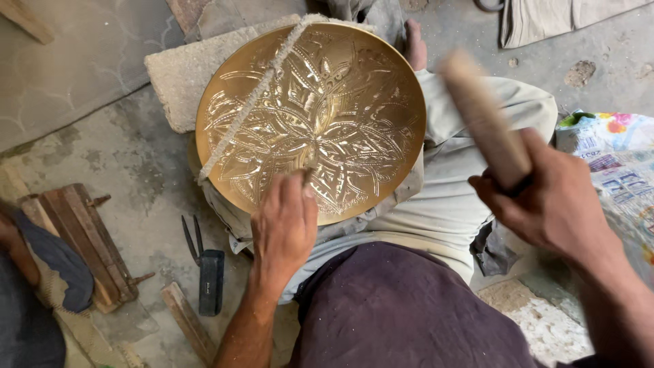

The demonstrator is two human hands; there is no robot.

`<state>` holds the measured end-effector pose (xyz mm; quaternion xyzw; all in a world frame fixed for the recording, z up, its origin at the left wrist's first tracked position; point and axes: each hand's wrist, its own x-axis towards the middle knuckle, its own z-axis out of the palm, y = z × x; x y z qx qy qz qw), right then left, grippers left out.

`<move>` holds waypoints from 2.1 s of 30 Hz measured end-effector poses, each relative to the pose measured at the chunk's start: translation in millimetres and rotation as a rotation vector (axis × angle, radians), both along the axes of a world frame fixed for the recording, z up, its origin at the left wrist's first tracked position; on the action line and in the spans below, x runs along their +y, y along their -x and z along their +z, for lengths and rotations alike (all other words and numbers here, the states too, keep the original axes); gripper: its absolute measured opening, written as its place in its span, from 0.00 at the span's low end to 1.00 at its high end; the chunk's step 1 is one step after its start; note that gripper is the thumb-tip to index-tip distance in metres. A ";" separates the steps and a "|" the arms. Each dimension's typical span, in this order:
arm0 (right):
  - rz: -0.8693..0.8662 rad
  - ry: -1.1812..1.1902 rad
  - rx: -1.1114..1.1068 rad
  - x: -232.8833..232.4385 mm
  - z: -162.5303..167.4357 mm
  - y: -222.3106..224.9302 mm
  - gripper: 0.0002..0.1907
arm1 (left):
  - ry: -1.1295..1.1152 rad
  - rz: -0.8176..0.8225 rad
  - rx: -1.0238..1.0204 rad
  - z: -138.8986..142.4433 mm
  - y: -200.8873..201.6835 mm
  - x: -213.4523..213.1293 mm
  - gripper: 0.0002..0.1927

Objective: The person sits on the floor holding a small punch against a brass plate with an embossed floral pattern and repeatedly strikes the punch with a wooden mallet to deepen the design. They reposition the punch across different areas of the plate and occasionally pause to reposition the plate or pick up the punch.

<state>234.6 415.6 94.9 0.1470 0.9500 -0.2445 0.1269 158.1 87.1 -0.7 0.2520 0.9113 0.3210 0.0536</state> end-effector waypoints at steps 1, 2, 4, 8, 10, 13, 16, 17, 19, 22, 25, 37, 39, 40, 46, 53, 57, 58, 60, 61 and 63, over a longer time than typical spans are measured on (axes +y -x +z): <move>-0.144 0.068 0.008 3.9 -9.2 -7.2 0.26 | 0.065 -0.041 0.148 5.9 0.5 1.6 0.10; -0.286 0.139 0.011 6.1 -18.8 -14.0 0.28 | 0.101 -0.059 0.247 11.9 1.7 6.0 0.18; -0.314 0.063 0.023 7.3 -39.8 -24.8 0.25 | 0.176 -0.097 0.445 21.5 11.4 16.3 0.34; -0.400 0.033 -0.004 7.9 -67.2 -54.6 0.22 | -0.116 0.537 0.206 34.5 36.9 -4.4 0.26; -0.470 0.081 0.008 10.4 -76.2 -69.1 0.21 | -0.187 0.624 0.167 36.4 28.2 -19.8 0.24; -0.560 0.109 0.013 9.6 -94.5 -78.5 0.22 | -0.204 0.492 0.128 30.9 -0.9 -24.0 0.19; -0.694 0.232 0.053 1.9 -111.9 -76.9 0.21 | -0.192 0.356 0.112 26.7 -21.1 -17.5 0.13; -0.742 0.292 0.074 -0.5 -114.6 -75.6 0.20 | -0.191 0.336 0.108 27.3 -26.4 -15.4 0.11; -0.758 0.296 0.081 -4.4 -113.6 -72.7 0.19 | -0.155 0.288 0.075 30.7 -35.0 -14.6 0.12; -0.693 0.289 0.137 -7.1 -108.7 -73.6 0.19 | -0.156 0.291 0.073 37.6 -51.7 -17.6 0.12; -0.650 0.249 0.154 -8.8 -102.8 -75.0 0.20 | -0.208 0.352 0.074 40.9 -63.6 -22.6 0.12; -0.657 0.240 0.145 -9.6 -104.5 -89.1 0.20 | -0.279 0.412 -0.132 40.0 -76.2 -19.2 0.12; -0.648 0.231 0.153 -9.6 -104.0 -90.1 0.20 | -0.289 0.405 -0.119 38.7 -76.3 -17.6 0.12; -0.643 0.231 0.155 -9.5 -104.0 -90.5 0.20 | -0.289 0.397 -0.096 38.2 -75.5 -16.9 0.13; -0.649 0.225 0.161 -9.4 -103.7 -92.2 0.20 | -0.305 0.379 -0.097 37.1 -70.2 -10.2 0.14; -0.656 0.229 0.156 -10.0 -103.0 -91.7 0.19 | -0.343 0.414 -0.152 32.0 -69.1 -8.6 0.14; -0.646 0.221 0.157 -8.7 -105.8 -93.0 0.19 | -0.330 0.407 -0.141 28.7 -68.3 -9.6 0.14; -0.632 0.208 0.161 -8.5 -107.3 -93.1 0.19 | -0.331 0.410 -0.149 27.3 -67.1 -9.7 0.14; -0.626 0.200 0.145 -7.8 -110.0 -93.4 0.20 | -0.341 0.423 -0.184 25.4 -64.8 -9.6 0.14; -0.635 0.205 0.127 -7.5 -110.5 -93.0 0.20 | -0.350 0.431 -0.210 24.0 -63.1 -8.8 0.14; -0.653 0.214 0.078 -6.5 -110.6 -92.0 0.21 | -0.389 0.431 -0.242 20.5 -58.4 -6.6 0.15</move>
